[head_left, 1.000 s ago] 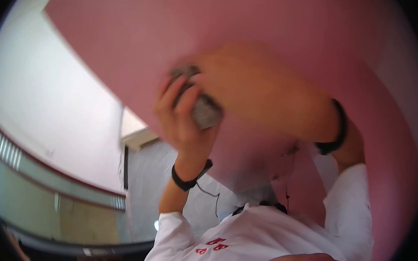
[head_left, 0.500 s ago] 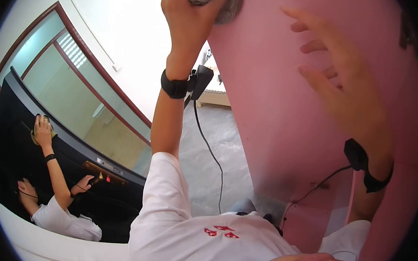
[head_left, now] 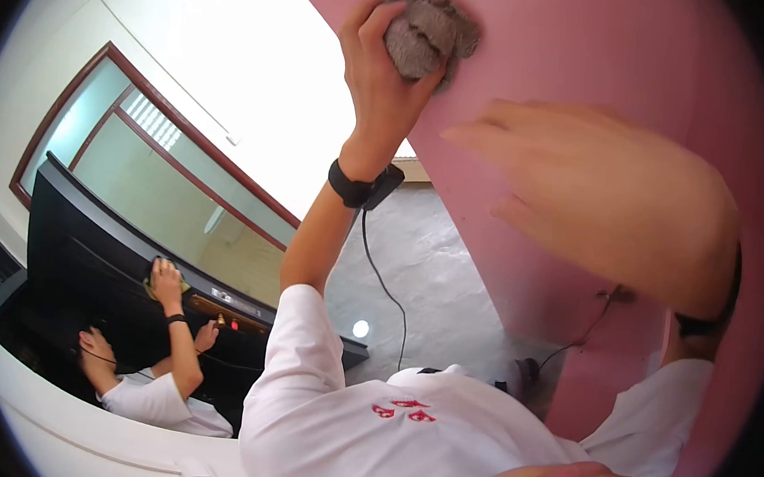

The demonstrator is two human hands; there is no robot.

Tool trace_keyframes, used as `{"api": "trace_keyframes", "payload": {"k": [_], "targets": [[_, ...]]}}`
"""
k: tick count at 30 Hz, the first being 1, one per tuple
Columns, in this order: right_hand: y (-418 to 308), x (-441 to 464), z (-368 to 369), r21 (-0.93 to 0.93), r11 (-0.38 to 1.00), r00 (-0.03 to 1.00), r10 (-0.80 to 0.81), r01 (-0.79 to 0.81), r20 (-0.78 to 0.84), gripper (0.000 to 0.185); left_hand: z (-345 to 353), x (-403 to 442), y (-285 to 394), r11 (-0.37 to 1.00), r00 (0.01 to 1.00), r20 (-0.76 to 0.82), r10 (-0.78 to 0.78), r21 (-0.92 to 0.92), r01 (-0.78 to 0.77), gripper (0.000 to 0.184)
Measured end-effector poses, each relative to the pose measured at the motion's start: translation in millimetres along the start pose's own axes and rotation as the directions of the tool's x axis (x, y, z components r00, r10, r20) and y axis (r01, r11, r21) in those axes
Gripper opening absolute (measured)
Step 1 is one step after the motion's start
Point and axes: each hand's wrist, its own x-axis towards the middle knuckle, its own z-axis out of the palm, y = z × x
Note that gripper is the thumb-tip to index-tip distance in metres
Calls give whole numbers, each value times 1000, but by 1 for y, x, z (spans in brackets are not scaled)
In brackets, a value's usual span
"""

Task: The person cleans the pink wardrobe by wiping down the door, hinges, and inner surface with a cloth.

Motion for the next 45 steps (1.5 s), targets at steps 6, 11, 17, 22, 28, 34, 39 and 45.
{"api": "trace_keyframes", "payload": {"k": [6,11,17,22,28,34,39,45], "targets": [[53,57,-140,-82,994,997,69,-66,35,49,38,141,11,984,982,69,178,-21,-176,65],[100,11,-212,71,954,956,293,-293,2,39,89,208,80,930,922,133,363,-110,-350,77],[112,-84,-176,206,829,841,539,-520,-51,27,130,161,163,941,937,127,327,-134,-310,85],[97,-91,-112,268,850,879,476,-455,-18,26,142,84,162,926,935,-4,354,-142,-351,92],[101,-64,-78,409,841,932,355,-353,74,27,120,33,154,947,955,35,296,-140,-289,90],[98,-20,-3,295,929,922,-103,223,-373,38,87,-18,93,999,995,-86,-53,-1,54,74],[118,1,-3,53,958,928,-259,283,-268,41,84,-25,92,936,919,-186,-347,-10,351,77],[103,-17,-34,282,958,999,-46,45,-3,56,100,-42,141,891,859,-247,-449,-57,449,81]]}}
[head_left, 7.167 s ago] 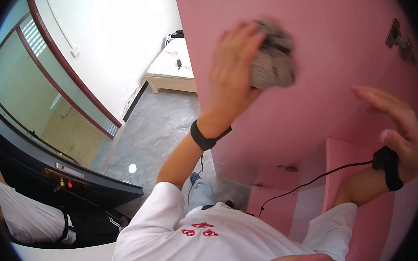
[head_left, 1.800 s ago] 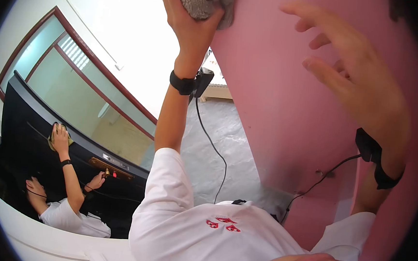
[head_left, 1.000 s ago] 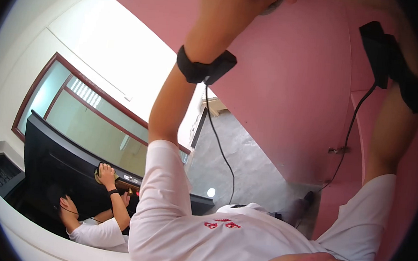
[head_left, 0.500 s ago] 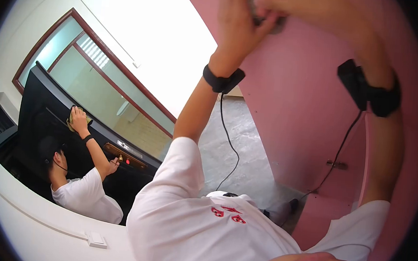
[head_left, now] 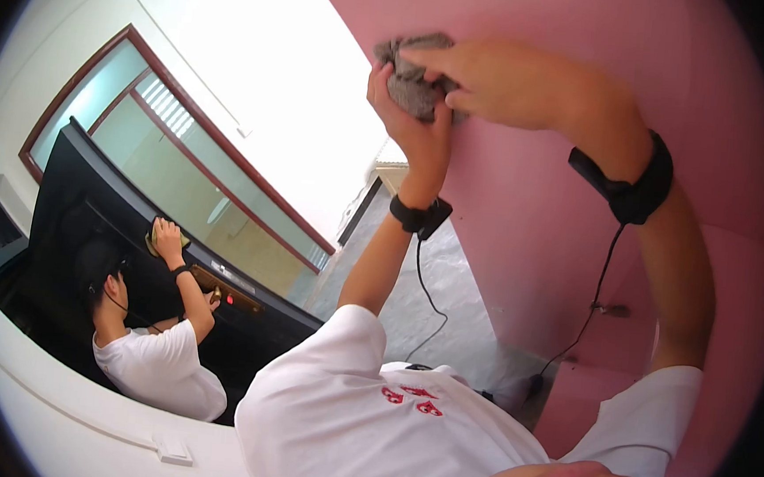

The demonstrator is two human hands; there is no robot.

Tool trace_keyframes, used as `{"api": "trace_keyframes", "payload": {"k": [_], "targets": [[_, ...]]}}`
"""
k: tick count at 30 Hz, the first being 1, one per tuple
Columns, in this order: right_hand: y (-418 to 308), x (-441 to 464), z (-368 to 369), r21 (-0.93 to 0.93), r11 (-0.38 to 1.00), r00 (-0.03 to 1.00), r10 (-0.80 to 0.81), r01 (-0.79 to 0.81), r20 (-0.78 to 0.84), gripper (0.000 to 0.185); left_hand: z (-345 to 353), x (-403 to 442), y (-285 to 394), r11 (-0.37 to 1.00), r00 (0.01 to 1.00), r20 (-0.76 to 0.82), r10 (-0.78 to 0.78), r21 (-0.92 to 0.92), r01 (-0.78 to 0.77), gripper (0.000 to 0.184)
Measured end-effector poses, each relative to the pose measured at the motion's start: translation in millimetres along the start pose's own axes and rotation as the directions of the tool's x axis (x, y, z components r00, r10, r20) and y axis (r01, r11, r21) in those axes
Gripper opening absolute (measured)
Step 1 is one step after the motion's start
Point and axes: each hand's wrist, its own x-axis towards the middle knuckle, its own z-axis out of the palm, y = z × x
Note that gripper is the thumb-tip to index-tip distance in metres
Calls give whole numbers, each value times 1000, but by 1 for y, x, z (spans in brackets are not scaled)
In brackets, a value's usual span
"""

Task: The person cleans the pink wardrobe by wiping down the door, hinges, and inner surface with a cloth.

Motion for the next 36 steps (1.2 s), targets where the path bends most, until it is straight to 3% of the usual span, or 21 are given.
{"api": "trace_keyframes", "payload": {"k": [1,2,3,4,8,11,13,14,16,18,21,23,24,26,27,30,31,36], "targets": [[-2,0,-6,20,999,994,42,-45,101,59,-2,0,6,1000,1000,-6,13,1,-13,81],[-11,-4,-14,1,998,994,63,-63,86,59,-1,3,22,1000,1000,-10,26,-5,-26,82],[-21,-17,-18,9,994,991,112,-113,71,60,0,5,40,996,998,-6,-65,-60,64,71],[-33,-27,-24,11,987,985,162,-163,51,61,0,11,56,972,985,-2,-171,-166,168,72],[-38,-44,-55,-43,979,979,196,-199,-61,58,16,34,116,935,984,-44,-173,-320,150,73],[-51,-69,-101,-81,964,965,247,-254,-91,55,25,51,157,975,999,-42,-33,-219,23,73],[-66,-91,-131,-109,945,948,297,-310,-117,53,37,56,189,971,982,-44,184,-148,-189,71],[-76,-101,-144,-121,933,937,324,-340,-131,52,43,58,203,970,982,-46,184,-154,-189,71],[-98,-122,-169,-151,901,909,384,-407,-163,50,57,62,235,923,934,-118,338,-151,-353,71],[-126,-144,-191,-169,856,868,460,-489,-186,48,66,62,272,909,921,-127,367,-159,-384,71],[-183,-174,-211,-179,705,726,651,-686,-221,46,72,52,322,889,907,-149,393,-191,-417,72],[-209,-217,-178,-114,412,427,886,-904,-182,45,86,-35,329,874,906,-137,400,-240,-422,70],[-208,-243,-162,-111,407,422,888,-907,-183,45,84,-50,347,873,906,-135,400,-245,-422,70],[-201,-278,-141,-393,494,626,520,-776,-581,44,69,-54,375,835,883,-13,469,-318,-449,73],[-201,-298,-153,-405,650,757,463,-644,-461,41,76,-63,378,817,873,-66,484,-324,-477,66],[-192,-310,-149,-300,695,731,477,-654,-489,38,59,-81,388,838,879,78,471,-351,-418,64],[-188,-312,-149,-268,707,723,484,-655,-492,37,63,-80,382,780,874,-25,484,-440,-445,66],[-184,-315,-132,-142,753,722,532,-642,-443,33,57,-110,363,802,866,-111,488,-335,-495,71]]}}
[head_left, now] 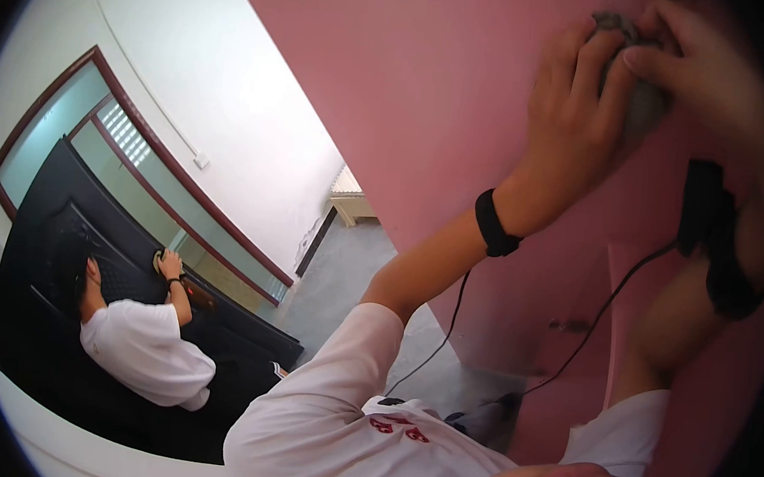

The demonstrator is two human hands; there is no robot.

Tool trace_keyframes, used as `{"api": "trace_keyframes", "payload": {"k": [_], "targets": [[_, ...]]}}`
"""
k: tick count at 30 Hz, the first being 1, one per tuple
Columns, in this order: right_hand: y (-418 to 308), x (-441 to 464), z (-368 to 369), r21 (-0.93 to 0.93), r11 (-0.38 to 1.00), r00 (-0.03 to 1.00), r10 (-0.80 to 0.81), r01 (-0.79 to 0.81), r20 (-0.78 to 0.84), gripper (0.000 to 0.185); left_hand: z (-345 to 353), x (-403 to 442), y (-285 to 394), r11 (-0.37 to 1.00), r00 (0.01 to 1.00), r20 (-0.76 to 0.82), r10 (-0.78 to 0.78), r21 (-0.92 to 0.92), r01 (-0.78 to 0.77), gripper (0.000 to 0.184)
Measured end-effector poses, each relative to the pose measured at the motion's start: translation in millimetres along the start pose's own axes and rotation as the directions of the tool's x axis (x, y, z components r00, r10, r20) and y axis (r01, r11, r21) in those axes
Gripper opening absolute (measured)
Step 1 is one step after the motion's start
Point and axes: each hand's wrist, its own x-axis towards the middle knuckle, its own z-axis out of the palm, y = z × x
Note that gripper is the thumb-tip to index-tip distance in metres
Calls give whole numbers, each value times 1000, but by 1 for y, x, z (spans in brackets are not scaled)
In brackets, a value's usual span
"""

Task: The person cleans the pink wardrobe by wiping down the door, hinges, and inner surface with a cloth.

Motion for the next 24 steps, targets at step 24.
{"api": "trace_keyframes", "payload": {"k": [24], "targets": [[-89,-35,126,-3,952,758,-241,305,606,61,-260,-128,-85,867,890,-79,-448,206,455,76]]}}
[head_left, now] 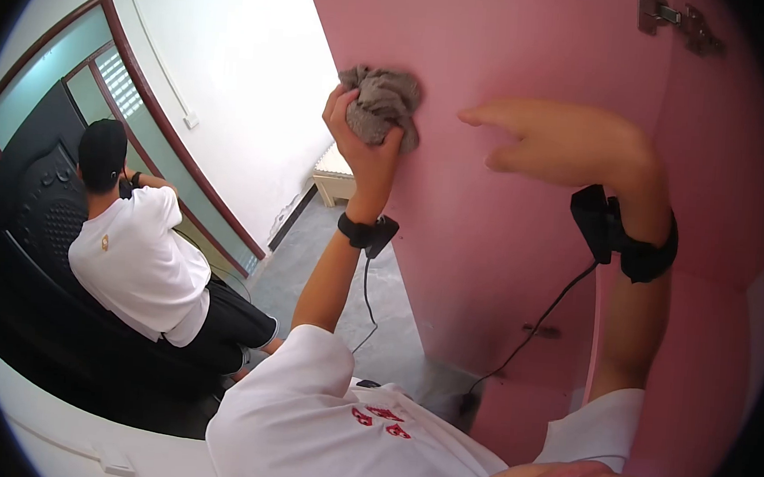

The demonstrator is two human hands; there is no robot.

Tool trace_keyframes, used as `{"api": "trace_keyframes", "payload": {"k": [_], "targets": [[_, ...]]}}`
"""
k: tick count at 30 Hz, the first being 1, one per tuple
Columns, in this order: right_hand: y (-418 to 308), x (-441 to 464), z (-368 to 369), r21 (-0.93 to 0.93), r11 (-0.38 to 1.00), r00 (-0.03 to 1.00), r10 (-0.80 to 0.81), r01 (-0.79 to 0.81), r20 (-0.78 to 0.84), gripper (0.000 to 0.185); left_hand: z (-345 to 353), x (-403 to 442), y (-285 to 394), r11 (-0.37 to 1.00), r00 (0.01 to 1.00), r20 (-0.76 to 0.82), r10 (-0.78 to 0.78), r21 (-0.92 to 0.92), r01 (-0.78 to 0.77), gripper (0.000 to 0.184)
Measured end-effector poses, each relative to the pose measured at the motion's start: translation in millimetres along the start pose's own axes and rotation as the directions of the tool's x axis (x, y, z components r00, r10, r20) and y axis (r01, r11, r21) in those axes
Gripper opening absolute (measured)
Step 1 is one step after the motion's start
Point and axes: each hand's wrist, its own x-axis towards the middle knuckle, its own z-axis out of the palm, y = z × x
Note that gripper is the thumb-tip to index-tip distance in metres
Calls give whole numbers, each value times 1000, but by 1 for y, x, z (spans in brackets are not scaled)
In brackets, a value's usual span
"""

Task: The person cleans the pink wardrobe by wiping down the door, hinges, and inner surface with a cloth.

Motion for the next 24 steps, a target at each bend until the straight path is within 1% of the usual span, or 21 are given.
{"api": "trace_keyframes", "payload": {"k": [2,3,5,6,8,9,10,11,12,13,14,16,17,18,19,20,21,22,23,24], "targets": [[-1,-7,-13,133,987,995,81,-88,58,57,2,-7,1,998,997,-46,-62,16,63,74],[5,-6,-14,135,987,995,83,-89,48,57,2,-9,2,998,998,-42,-53,12,54,74],[19,-3,-15,214,977,1000,-1,-3,17,53,6,-3,14,991,997,-33,-67,112,71,72],[24,1,-14,210,978,1000,9,-9,0,53,11,-1,16,994,998,-31,-53,98,56,72],[26,-3,-16,185,982,999,-35,41,-31,47,25,-1,34,998,1000,23,-17,68,15,74],[27,1,-21,183,983,999,-11,19,-43,47,37,3,40,995,995,33,92,37,-94,74],[24,3,-28,172,985,999,27,-35,47,43,48,5,52,995,995,39,95,9,-96,74],[21,2,-35,158,984,988,63,-85,138,40,59,9,65,983,982,53,183,-4,-183,74],[16,-7,-45,160,981,988,84,-105,132,40,68,12,78,963,960,66,271,-15,-270,73],[10,-22,-61,158,950,960,251,-270,128,37,82,15,90,962,962,35,270,-52,-268,68],[4,-34,-72,158,891,904,410,-426,124,34,92,20,102,960,960,40,276,-70,-273,68],[32,-60,-76,123,927,922,368,-354,-119,29,118,29,125,942,949,-1,316,-117,-314,65],[41,-78,-69,142,948,895,315,-284,-316,28,129,31,139,943,950,3,311,-124,-308,65],[50,-98,-64,144,967,826,255,-211,-503,28,141,35,154,926,936,-12,352,-139,-350,66],[63,-111,-69,146,965,825,262,-218,-502,28,151,37,167,907,919,-29,393,-152,-393,68],[78,-123,-79,324,920,843,347,-222,-410,25,161,35,182,907,920,-27,391,-159,-390,68],[92,-134,-84,488,842,859,411,-230,-305,24,170,33,195,891,909,-36,416,-185,-415,66],[109,-150,-80,488,841,858,415,-235,-303,24,177,29,204,874,897,-46,440,-210,-439,64],[126,-167,-77,551,804,807,470,-223,-358,25,182,23,210,876,900,-46,434,-211,-433,64],[134,-174,-74,611,765,748,525,-205,-406,26,184,17,215,871,893,-36,448,-206,-445,52]]}}
